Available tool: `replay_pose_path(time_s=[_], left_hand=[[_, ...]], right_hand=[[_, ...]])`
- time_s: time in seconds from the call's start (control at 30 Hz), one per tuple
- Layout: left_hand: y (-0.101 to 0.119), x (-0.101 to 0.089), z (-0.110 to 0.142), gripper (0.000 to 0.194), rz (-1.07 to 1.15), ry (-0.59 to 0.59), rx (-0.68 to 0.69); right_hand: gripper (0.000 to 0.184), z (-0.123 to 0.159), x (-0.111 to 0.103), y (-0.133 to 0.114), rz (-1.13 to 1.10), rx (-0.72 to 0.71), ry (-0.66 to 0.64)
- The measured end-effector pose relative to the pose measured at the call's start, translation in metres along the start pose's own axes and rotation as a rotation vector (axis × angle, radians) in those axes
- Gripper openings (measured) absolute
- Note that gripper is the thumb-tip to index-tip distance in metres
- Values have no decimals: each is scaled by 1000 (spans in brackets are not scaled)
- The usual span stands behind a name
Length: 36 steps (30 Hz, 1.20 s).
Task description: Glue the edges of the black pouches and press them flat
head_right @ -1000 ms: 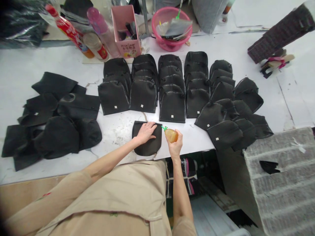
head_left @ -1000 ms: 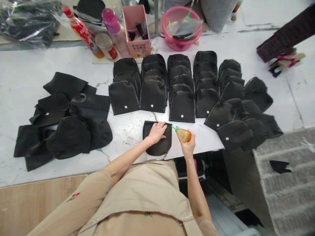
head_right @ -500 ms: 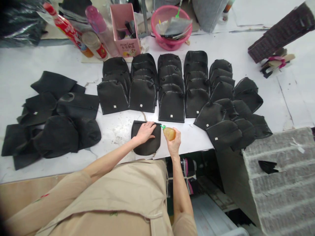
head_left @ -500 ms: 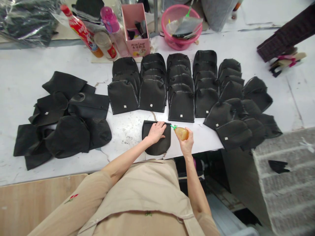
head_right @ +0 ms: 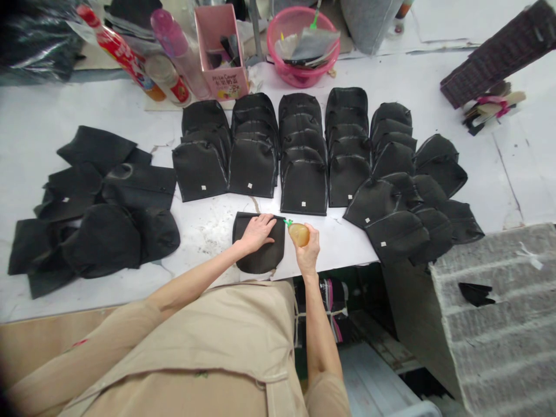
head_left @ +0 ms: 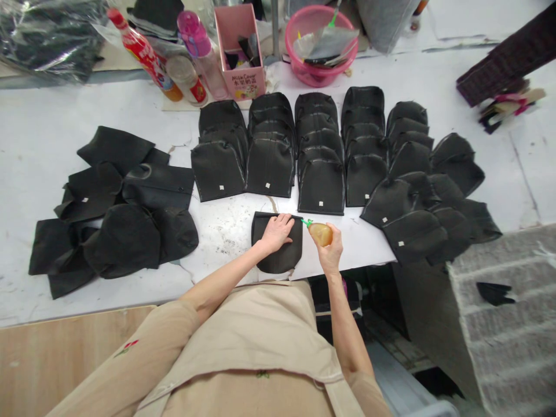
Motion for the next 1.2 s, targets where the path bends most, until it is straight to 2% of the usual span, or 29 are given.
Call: replay_pose_path(time_s=[0.27, 0.53, 1.2], left_hand=[[0, 1, -1, 60, 9, -1, -7], [0, 1, 0, 59, 14, 5, -7], [1, -1, 1, 60, -20, 4, -1]], right_hand=[[50, 4, -7, 1, -11, 24, -8], [52, -1, -3, 3, -15, 19, 13], [51, 1, -4, -2, 74, -50, 53]])
Point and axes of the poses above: each hand's wrist, its own z-axis away from the middle knuckle, its own x-axis out of the palm, y = z × x, the point moved 10 cm from there along -z, towards the middle knuckle, and after that the axes turned 13 degrees about z, right-handed, at the moved point
